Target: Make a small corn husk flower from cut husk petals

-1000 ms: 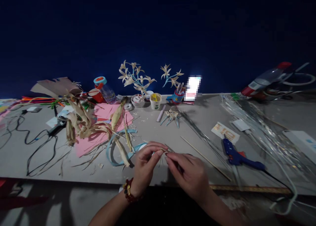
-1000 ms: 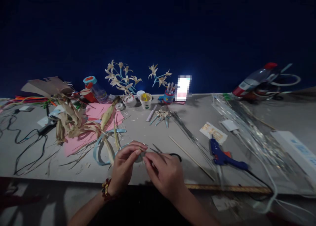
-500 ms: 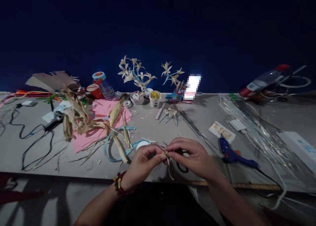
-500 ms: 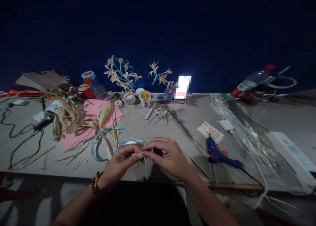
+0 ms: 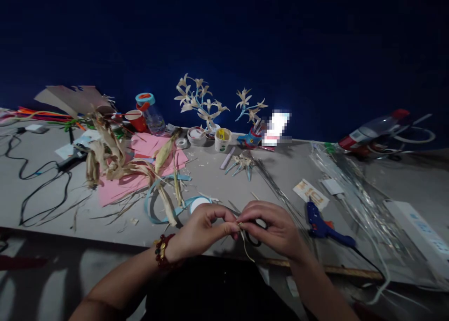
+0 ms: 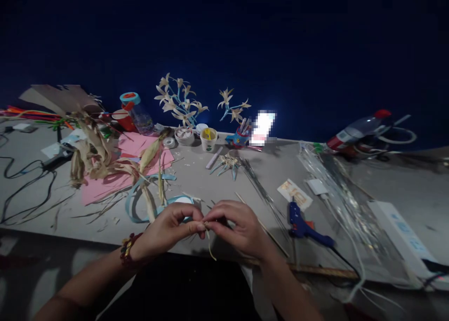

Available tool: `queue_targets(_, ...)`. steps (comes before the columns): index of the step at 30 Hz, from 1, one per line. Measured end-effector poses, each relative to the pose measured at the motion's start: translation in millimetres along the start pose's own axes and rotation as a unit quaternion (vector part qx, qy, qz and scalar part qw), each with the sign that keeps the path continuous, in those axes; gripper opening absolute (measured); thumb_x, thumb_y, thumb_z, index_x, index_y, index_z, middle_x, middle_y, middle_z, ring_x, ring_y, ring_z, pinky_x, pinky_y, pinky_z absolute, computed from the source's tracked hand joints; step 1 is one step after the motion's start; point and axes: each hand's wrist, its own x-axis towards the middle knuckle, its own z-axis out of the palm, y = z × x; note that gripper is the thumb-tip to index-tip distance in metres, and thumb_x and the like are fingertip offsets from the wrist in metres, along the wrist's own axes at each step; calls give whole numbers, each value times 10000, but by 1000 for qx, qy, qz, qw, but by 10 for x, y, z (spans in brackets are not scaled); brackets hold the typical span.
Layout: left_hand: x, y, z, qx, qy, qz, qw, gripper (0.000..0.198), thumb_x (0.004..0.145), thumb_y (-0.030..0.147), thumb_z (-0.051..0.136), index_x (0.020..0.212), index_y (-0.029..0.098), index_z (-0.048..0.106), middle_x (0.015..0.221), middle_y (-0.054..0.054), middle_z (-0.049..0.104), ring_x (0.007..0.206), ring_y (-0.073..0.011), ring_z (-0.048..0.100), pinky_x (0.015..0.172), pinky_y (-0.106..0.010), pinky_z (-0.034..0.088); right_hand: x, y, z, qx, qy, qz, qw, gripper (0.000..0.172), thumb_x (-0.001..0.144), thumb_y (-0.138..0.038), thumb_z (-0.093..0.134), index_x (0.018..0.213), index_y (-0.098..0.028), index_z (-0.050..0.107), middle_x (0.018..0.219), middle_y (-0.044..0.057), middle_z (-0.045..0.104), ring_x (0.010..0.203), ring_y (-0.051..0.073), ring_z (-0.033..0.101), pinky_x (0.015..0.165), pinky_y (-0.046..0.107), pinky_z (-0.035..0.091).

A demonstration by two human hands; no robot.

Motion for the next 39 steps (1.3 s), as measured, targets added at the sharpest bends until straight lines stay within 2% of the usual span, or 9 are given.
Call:
queue_targets(2,2,-4,8,0,4,6,1000,315,896,393,685,702,151,739,700,-44,746,684,-148,657,703,-232,467,-22,32,18,21,7,19,1000,57,933,-217,655,909,-213,707,791,31,720,710,162,664,652,277,509)
queue_targets(8,6,-13,32,-1,18,26,1000,235,881,326,698,714,166,742,716,-36,751,680,-145,653,695,-236,470,-80,83,69,62,-6,66,996,118,953,-290,619,875,-210,658,762,19,648,687,158,602,626,273,471)
queue_targets(13,-1,-54,26,-34,16,3,999,220,870,320,705,724,160,747,708,-39,746,676,-147,640,685,-244,474,-79,93,95,62,0,85,994,220,971,-389,587,857,-206,630,750,21,616,673,163,575,604,278,459)
queue_targets(19,-61,-163,24,-68,43,-5,997,195,873,327,702,788,153,733,765,-50,750,735,-161,647,730,-266,485,-70,121,117,65,16,91,994,177,973,-359,583,881,-213,622,783,17,604,699,161,569,620,269,459)
queue_targets(25,-103,-106,59,-29,74,18,997,220,882,287,686,704,158,702,716,-37,732,698,-154,640,722,-256,476,-66,113,174,93,43,123,987,192,933,-383,636,848,-211,628,781,22,612,685,160,575,581,255,467)
queue_targets(33,-102,-116,78,-48,59,20,997,225,883,296,685,707,157,695,671,-28,710,668,-150,620,696,-251,454,-94,155,271,154,48,147,976,270,884,-448,686,778,-207,624,715,8,609,571,136,539,513,246,446)
queue_targets(39,-97,-165,83,-122,24,-12,992,252,870,355,702,717,157,671,649,-17,678,653,-137,589,676,-244,435,-69,159,306,178,63,100,977,222,874,-374,708,754,-210,618,699,8,627,643,150,581,598,265,479)
